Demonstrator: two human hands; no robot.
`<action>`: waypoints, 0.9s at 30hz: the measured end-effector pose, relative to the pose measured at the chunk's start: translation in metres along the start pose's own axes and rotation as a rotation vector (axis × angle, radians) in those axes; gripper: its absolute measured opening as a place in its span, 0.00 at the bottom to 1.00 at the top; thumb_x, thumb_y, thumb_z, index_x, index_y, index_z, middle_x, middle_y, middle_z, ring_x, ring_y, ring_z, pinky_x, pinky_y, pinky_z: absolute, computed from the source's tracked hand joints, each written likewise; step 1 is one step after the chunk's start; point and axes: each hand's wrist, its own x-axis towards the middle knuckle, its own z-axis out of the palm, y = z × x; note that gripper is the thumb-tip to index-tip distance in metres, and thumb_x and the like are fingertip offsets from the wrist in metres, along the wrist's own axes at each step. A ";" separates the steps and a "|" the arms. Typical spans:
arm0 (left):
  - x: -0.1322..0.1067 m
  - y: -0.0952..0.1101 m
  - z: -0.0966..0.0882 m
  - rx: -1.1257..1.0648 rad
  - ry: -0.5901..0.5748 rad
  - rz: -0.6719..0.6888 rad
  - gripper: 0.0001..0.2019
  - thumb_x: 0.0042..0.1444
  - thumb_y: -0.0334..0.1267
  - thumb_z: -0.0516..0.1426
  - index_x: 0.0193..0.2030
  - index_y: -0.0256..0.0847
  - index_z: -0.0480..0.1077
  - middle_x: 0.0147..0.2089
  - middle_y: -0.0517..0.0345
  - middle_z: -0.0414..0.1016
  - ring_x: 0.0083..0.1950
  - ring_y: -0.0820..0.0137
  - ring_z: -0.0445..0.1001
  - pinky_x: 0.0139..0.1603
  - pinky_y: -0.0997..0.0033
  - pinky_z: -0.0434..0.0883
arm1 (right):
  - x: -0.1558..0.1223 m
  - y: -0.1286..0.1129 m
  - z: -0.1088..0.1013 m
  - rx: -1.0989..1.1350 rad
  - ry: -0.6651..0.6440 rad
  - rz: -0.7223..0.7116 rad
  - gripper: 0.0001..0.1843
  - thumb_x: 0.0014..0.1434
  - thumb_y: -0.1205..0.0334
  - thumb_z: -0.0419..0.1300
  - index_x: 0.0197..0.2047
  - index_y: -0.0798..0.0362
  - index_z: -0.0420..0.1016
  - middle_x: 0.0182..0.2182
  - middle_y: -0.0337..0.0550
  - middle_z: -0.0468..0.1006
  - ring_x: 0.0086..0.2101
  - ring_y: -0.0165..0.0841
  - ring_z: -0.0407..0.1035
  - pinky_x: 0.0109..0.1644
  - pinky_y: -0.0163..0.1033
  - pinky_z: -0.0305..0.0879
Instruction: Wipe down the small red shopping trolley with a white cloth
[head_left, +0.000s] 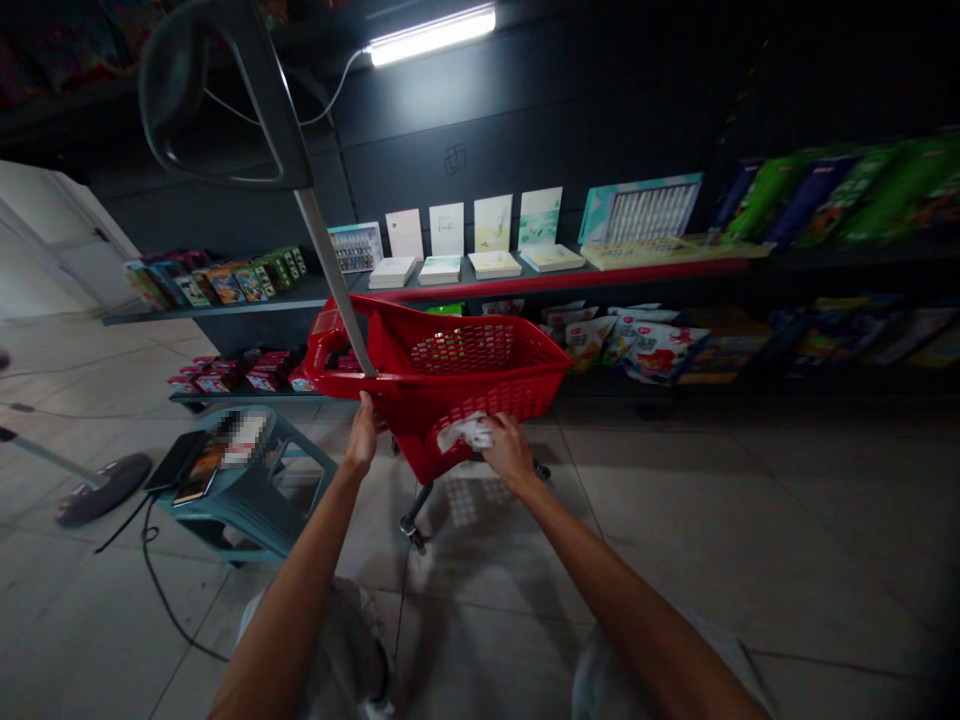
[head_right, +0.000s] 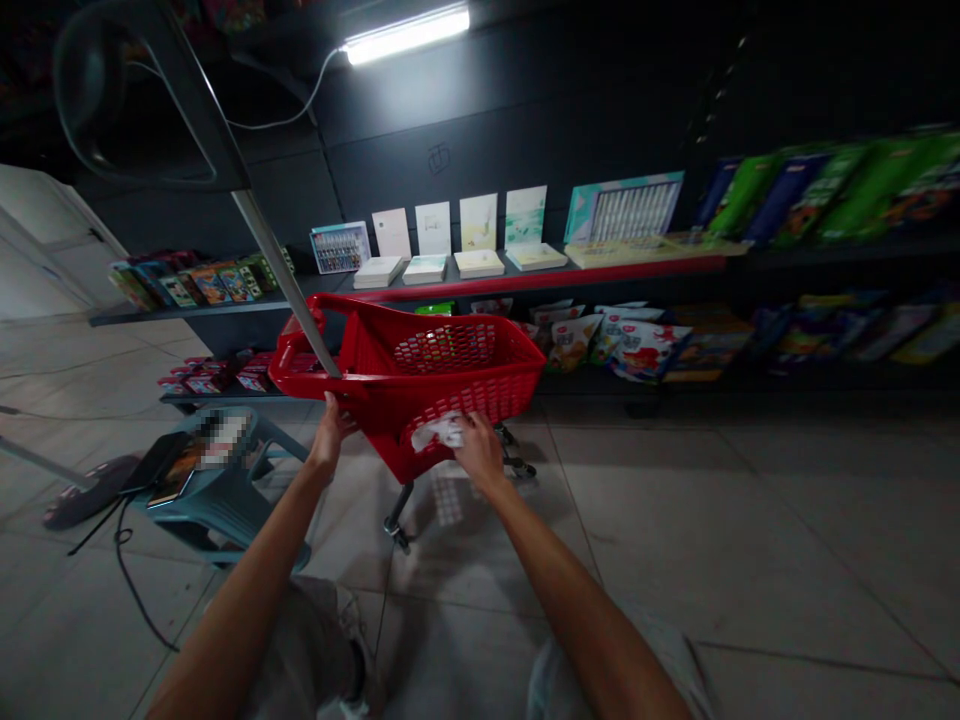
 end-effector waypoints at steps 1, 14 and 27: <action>0.000 0.000 0.000 0.003 0.001 0.005 0.43 0.60 0.75 0.47 0.60 0.37 0.74 0.55 0.41 0.80 0.47 0.59 0.81 0.46 0.63 0.77 | 0.003 -0.006 -0.011 0.014 0.061 -0.017 0.17 0.61 0.63 0.62 0.54 0.51 0.79 0.50 0.53 0.76 0.51 0.44 0.68 0.58 0.45 0.67; -0.006 -0.002 -0.018 0.035 0.075 -0.007 0.46 0.60 0.76 0.44 0.62 0.35 0.72 0.54 0.40 0.80 0.48 0.59 0.81 0.43 0.66 0.76 | 0.038 -0.011 -0.096 0.125 0.405 -0.118 0.30 0.56 0.74 0.56 0.62 0.54 0.71 0.60 0.55 0.69 0.60 0.45 0.64 0.67 0.49 0.63; 0.004 0.001 -0.048 0.204 0.238 0.021 0.42 0.62 0.74 0.42 0.57 0.36 0.71 0.51 0.42 0.80 0.47 0.61 0.81 0.42 0.65 0.78 | 0.037 -0.021 -0.096 -0.007 0.059 -0.297 0.28 0.61 0.61 0.63 0.64 0.53 0.71 0.54 0.53 0.76 0.56 0.46 0.67 0.65 0.51 0.66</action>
